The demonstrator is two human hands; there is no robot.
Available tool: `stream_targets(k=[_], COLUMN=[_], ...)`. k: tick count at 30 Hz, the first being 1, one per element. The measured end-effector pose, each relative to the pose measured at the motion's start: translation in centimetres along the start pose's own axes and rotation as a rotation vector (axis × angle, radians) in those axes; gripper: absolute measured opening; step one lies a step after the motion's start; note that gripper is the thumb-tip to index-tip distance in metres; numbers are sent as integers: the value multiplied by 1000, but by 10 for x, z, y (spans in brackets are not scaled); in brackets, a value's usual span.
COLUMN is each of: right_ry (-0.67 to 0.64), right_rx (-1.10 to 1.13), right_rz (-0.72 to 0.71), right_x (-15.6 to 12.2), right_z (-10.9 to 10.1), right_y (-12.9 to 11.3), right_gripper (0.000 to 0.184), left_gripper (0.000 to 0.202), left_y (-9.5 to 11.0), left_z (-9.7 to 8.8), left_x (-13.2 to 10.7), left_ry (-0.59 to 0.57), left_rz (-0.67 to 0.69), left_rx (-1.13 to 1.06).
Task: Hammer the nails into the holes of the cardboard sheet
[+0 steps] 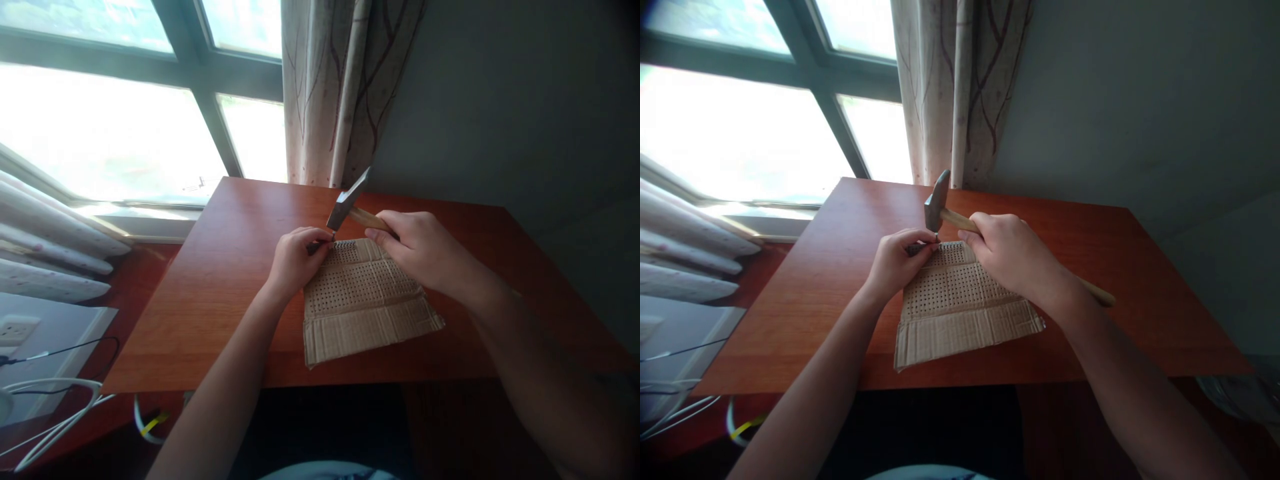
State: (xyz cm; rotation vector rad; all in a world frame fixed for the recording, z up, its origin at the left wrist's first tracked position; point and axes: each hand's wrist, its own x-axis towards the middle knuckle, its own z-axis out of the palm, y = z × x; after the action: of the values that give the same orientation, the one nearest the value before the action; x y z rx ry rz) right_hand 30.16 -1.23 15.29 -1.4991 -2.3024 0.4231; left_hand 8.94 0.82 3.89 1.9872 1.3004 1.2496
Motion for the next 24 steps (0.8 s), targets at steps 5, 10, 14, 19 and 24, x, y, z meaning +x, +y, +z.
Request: stream_targets(k=[5,10,14,19,24], right_ry=[-18,-48,-72,-45,8], right_rx=[-4,-24,-38,-31,-58], right_rz=[3,23,37,36,26], right_x=[1,1,1,0,0], right_z=[0,2,0,-8,-14], right_y=[2,3,1,-1,-3], right_gripper=[35,33,32,34,36], left_gripper=[11,17,20,24,24], left_y=[-1,-1,-3,-4,-3], left_z=[2,2,1,2,4], left_x=[-1,0,1,0,0], left_ry=[-12,4,-70,-109,-88], left_rz=[-35,-161,-330,-462,-476], left_rx=[-40,-270,-397,-452,-451])
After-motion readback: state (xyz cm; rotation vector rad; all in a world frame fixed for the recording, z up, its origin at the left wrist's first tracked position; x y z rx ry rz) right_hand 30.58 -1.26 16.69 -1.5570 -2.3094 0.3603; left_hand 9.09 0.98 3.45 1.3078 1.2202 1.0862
